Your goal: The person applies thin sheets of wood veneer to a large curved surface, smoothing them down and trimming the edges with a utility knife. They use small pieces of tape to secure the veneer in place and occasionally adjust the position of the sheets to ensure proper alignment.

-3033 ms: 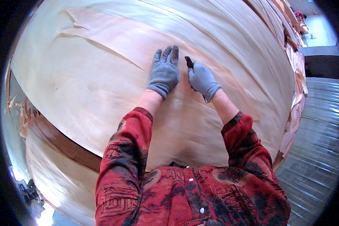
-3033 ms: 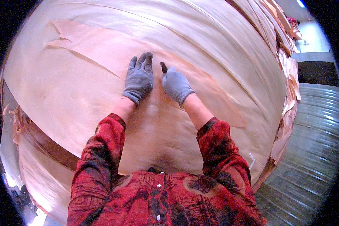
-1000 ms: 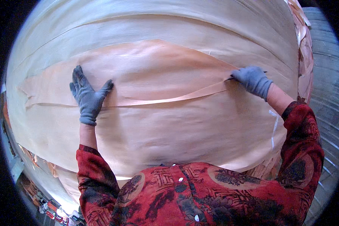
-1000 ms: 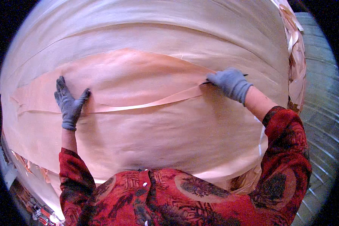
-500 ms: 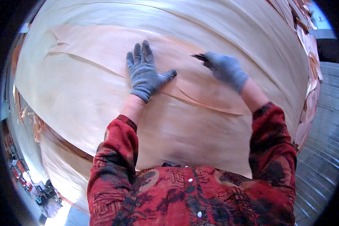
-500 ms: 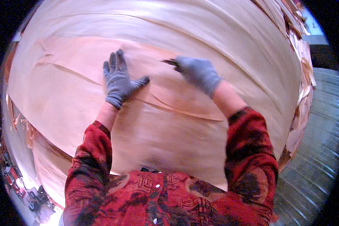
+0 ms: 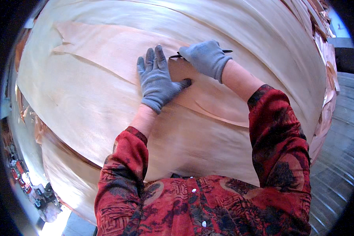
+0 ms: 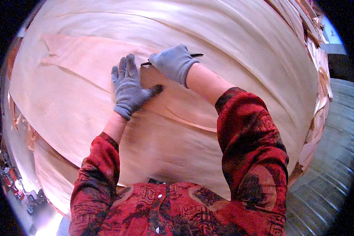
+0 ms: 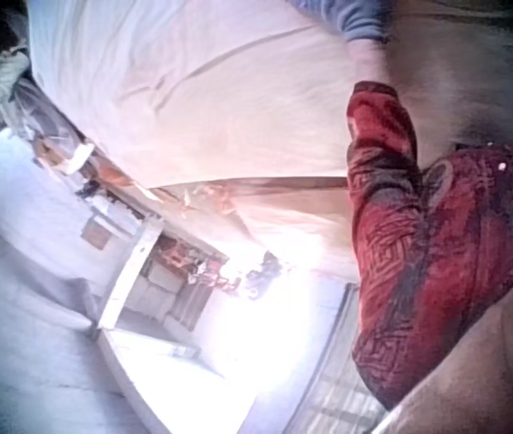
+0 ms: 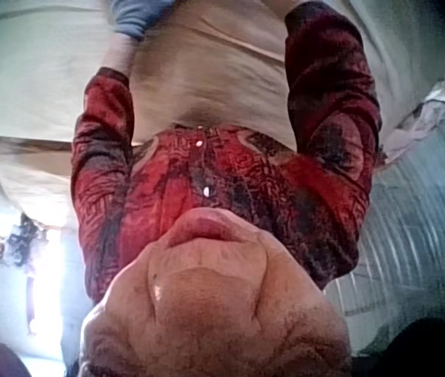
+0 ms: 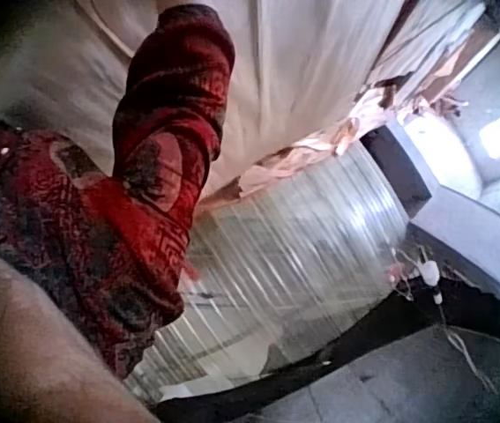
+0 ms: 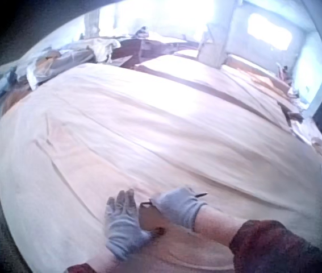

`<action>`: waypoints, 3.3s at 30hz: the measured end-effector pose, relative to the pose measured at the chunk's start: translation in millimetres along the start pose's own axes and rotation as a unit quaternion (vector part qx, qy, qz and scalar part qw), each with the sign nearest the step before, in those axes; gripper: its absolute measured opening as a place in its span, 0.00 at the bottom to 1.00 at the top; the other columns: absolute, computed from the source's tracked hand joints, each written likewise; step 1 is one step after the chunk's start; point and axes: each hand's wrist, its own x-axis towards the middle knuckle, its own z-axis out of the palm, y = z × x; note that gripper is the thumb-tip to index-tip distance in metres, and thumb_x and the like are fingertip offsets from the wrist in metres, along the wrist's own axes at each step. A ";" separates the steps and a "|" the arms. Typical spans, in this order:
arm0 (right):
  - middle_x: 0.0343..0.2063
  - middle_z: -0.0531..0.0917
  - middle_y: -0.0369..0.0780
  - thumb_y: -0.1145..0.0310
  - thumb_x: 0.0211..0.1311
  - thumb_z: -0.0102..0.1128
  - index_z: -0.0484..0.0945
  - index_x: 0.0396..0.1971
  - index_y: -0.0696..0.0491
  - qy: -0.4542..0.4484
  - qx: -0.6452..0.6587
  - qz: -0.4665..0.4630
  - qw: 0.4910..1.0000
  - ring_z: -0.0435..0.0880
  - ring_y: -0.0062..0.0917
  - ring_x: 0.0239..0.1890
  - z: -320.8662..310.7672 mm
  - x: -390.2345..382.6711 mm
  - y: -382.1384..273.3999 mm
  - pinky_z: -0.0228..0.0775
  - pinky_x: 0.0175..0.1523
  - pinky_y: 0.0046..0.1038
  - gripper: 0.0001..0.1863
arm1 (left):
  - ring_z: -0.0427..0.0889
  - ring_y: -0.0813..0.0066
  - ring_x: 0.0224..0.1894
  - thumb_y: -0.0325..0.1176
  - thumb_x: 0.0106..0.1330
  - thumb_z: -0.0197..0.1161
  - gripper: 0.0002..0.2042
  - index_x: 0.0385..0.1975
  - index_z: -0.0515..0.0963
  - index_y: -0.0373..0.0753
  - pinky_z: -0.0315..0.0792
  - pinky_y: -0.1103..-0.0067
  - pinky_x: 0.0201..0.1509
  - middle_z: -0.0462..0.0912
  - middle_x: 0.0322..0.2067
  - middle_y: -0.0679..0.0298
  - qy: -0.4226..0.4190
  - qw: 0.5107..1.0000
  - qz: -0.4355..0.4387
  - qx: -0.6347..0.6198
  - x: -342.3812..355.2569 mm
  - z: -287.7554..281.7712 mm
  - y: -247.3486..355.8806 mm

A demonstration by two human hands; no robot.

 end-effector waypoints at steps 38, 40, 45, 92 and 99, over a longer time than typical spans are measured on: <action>0.24 0.80 0.46 0.69 0.56 0.48 0.71 0.32 0.51 -0.119 0.095 0.246 0.957 0.81 0.41 0.26 -8.4 -132.1 36.9 0.71 0.28 0.41 0.06 | 0.44 0.54 0.67 0.64 0.47 0.57 0.46 0.64 0.51 0.44 0.34 0.59 0.66 0.47 0.64 0.50 -0.045 0.992 0.064 0.103 3.4 -9.2 5.8; 0.24 0.80 0.46 0.70 0.55 0.48 0.71 0.32 0.51 -0.112 0.084 0.274 0.952 0.81 0.41 0.26 -3.7 -154.2 38.5 0.71 0.28 0.42 0.06 | 0.44 0.52 0.66 0.64 0.48 0.57 0.43 0.63 0.54 0.49 0.34 0.58 0.66 0.47 0.64 0.50 -0.051 0.989 0.067 0.124 3.1 -8.3 4.8; 0.26 0.81 0.47 0.69 0.57 0.45 0.71 0.34 0.51 -0.150 0.088 0.331 0.928 0.82 0.41 0.29 -8.5 -192.8 41.5 0.71 0.31 0.42 0.07 | 0.43 0.51 0.66 0.64 0.47 0.58 0.42 0.61 0.58 0.49 0.34 0.56 0.65 0.48 0.64 0.49 -0.050 0.991 0.068 0.108 4.1 -2.3 1.5; 0.24 0.74 0.37 0.68 0.62 0.46 0.68 0.38 0.60 0.222 0.735 0.370 0.524 0.71 0.17 0.15 -40.1 -207.2 -55.7 0.66 0.20 0.20 0.11 | 0.41 0.54 0.67 0.71 0.44 0.51 0.52 0.64 0.47 0.41 0.33 0.53 0.65 0.44 0.65 0.51 -0.071 0.988 0.027 0.133 7.1 0.6 -1.0; 0.28 0.76 0.35 0.60 0.63 0.50 0.73 0.36 0.57 0.266 0.802 0.285 0.452 0.74 0.18 0.28 -5.2 -158.3 -59.5 0.70 0.35 0.23 0.14 | 0.41 0.54 0.67 0.70 0.43 0.54 0.52 0.64 0.47 0.40 0.30 0.54 0.65 0.44 0.65 0.51 -0.062 0.994 0.016 0.086 2.2 -0.5 4.3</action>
